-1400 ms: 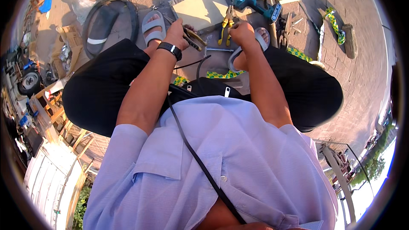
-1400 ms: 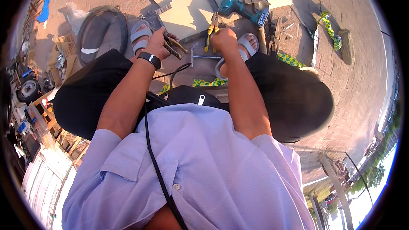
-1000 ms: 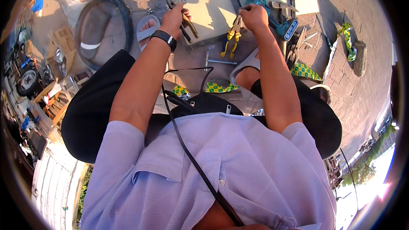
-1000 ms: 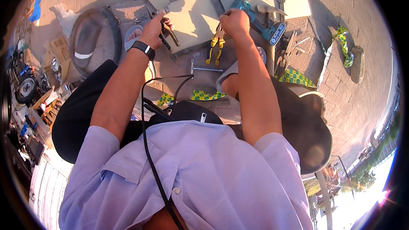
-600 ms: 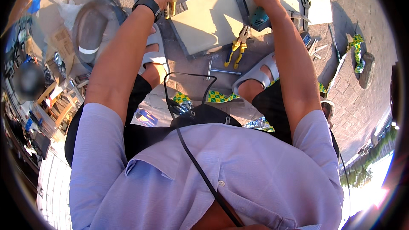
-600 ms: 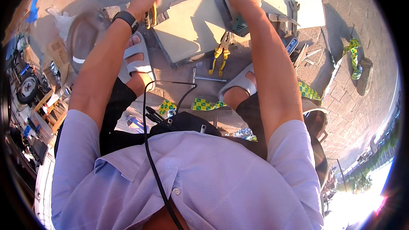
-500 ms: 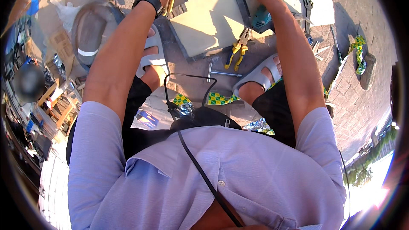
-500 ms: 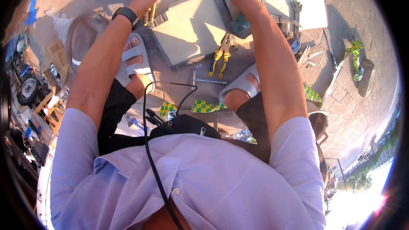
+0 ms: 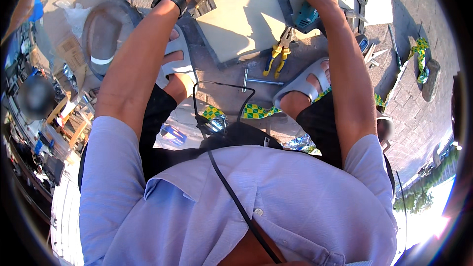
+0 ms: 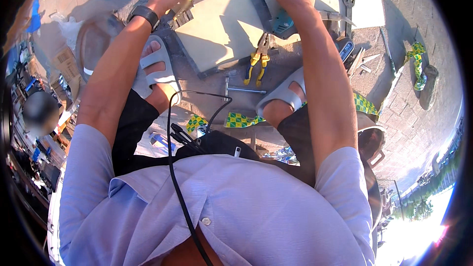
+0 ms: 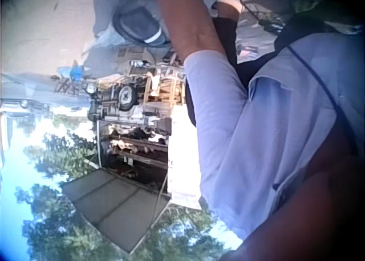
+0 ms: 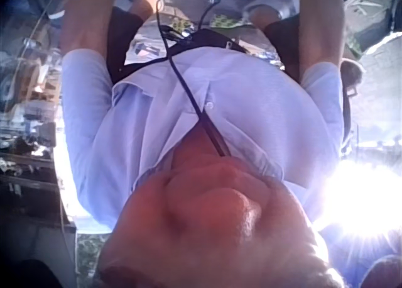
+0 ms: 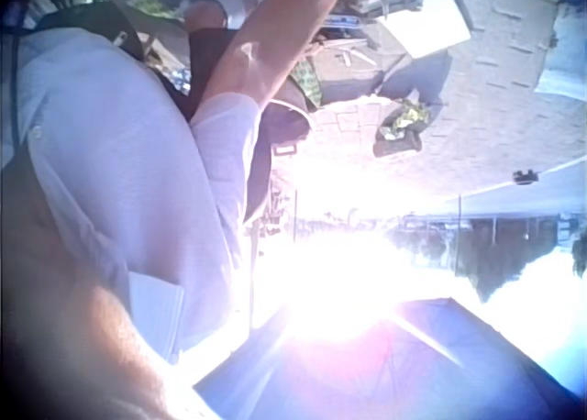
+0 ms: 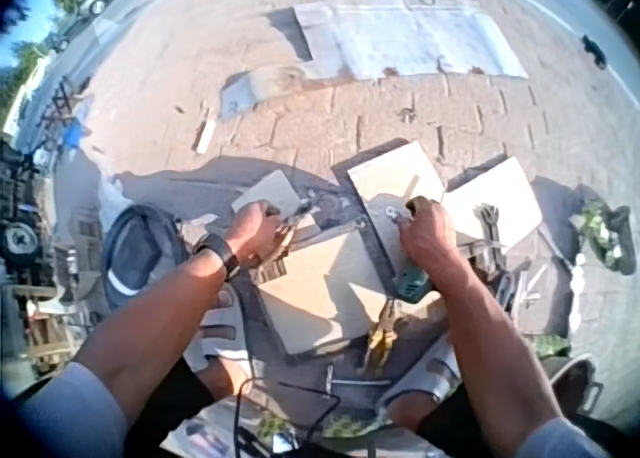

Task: The person sits on the ground and assembles a metal frame using a screwdriver and pliers. They insert screws into the frame joints and tighten them, occasionally using pliers to adjust components. The person handles the frame and tools directly with their hands throughout the process.

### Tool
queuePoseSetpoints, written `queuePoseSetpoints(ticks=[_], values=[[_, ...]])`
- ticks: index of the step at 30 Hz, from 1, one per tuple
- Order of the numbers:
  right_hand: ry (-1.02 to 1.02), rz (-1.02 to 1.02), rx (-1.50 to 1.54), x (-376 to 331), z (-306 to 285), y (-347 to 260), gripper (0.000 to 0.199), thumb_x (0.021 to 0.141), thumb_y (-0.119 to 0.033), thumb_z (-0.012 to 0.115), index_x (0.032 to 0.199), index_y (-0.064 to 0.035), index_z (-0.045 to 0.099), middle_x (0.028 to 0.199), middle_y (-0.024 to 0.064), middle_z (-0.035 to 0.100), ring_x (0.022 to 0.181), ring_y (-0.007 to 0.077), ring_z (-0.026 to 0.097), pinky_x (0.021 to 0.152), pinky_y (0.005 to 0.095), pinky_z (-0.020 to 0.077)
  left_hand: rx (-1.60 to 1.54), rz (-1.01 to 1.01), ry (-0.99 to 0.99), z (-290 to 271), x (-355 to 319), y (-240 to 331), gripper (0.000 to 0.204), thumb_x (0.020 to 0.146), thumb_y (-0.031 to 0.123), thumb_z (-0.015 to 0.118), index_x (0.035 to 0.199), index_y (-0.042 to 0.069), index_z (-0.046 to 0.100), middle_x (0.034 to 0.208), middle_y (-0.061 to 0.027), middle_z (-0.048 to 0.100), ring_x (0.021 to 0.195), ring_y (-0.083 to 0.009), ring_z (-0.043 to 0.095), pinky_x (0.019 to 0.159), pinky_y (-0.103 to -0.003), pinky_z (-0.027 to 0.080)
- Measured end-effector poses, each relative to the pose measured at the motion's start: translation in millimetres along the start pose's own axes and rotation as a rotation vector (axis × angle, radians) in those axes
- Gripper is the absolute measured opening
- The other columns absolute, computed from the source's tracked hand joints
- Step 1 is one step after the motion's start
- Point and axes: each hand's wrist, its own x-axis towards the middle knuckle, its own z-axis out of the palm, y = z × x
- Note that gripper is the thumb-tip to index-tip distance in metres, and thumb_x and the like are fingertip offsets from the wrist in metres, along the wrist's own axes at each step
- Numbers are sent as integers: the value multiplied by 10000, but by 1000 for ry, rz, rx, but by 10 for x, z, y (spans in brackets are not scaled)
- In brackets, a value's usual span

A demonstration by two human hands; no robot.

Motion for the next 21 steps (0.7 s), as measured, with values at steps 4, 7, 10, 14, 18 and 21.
queuePoseSetpoints(ticks=[4,7,10,14,18,21], values=[[-78,108,6,-182,-207,-290,306,824,-159,747,1070,18,708,996,257,718,980,428,689,865,487,551,-181,0,-13,-57,-34,-204,332,913,137,666,1221,27,726,1151,-124,761,1058,-197,718,930,-305,535],[-67,36,99,-307,-214,-369,292,836,-180,737,1063,2,715,983,257,723,961,421,697,857,482,554,-154,10,22,-110,-120,-158,320,909,139,696,1210,36,735,1126,-90,771,1025,-162,718,901,-283,539],[-118,134,89,-351,-20,-275,333,888,-280,696,1143,-68,726,1050,185,738,1017,383,698,903,461,546,-129,-126,0,-378,-343,475,298,874,246,747,1089,40,761,984,-200,763,922,-300,725,847,-396,553],[-122,-18,96,-381,122,-344,373,875,-287,712,1164,-52,721,1058,163,741,1023,363,696,927,451,539,-211,-24,142,-168,-251,-32,303,852,201,770,1106,38,754,962,-195,762,885,-264,726,790,-385,561],[-147,-35,137,-424,125,-494,369,856,-273,722,1142,-41,722,1029,169,741,991,364,699,905,448,545,-427,-94,147,-160,-184,-198,278,891,119,733,1152,23,745,1025,-103,771,942,-174,719,820,-310,552],[-132,-45,228,-481,158,-622,371,857,-274,720,1142,-37,722,999,170,743,971,367,702,891,447,549,-651,-131,171,-177,-166,-264,326,859,88,740,1170,-5,720,1063,-172,753,984,-257,715,866,-363,555]])
